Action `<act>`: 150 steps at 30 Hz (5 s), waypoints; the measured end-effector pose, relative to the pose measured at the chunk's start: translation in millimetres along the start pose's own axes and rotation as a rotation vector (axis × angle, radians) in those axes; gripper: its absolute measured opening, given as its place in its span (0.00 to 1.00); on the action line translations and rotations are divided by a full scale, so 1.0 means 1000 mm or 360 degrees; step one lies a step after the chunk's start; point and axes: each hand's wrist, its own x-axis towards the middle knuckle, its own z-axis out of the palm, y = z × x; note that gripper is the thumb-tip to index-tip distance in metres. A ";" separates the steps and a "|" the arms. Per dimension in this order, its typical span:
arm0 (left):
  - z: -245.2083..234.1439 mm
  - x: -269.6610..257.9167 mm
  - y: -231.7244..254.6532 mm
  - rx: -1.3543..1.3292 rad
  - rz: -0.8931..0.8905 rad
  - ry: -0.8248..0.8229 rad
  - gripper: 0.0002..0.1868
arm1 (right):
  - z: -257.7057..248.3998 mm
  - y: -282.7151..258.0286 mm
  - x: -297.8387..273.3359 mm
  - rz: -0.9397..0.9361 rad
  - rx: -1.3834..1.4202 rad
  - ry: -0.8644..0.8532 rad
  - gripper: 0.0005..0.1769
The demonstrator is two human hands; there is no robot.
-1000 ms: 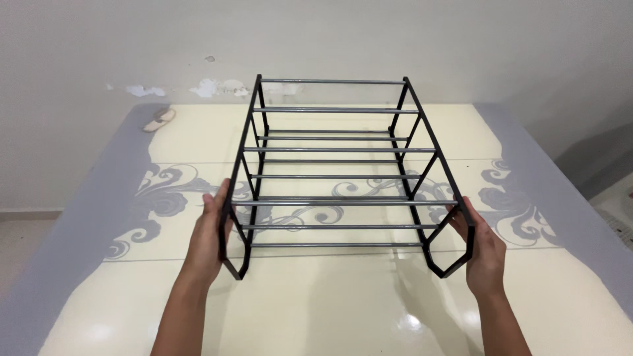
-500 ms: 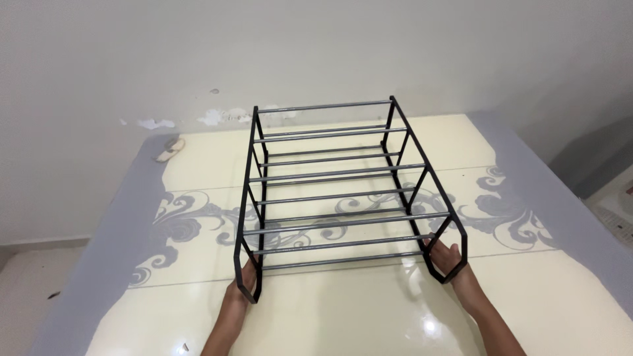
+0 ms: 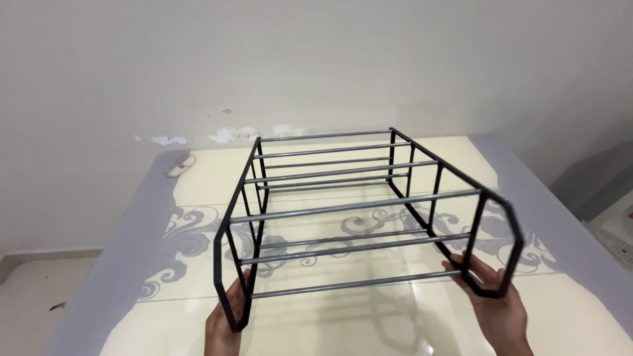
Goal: The person assembles a black metal rack by inserting multiple horizontal metal rods into the side frames. They repeatedly pick up rods, align them with the frame slots, and press them into place until the rack is fully assembled.
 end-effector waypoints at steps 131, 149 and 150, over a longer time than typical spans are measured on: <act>0.209 0.114 0.079 0.2004 0.2126 0.0068 0.19 | 0.226 0.037 0.161 -0.1826 -0.2104 -0.0149 0.07; 0.175 0.031 0.071 0.2123 0.1812 -0.0391 0.28 | 0.176 0.067 0.012 -0.1634 -0.1882 -0.1009 0.15; 0.172 0.034 0.063 0.2143 0.1777 -0.0422 0.27 | 0.177 0.061 0.011 -0.1702 -0.1895 -0.0907 0.14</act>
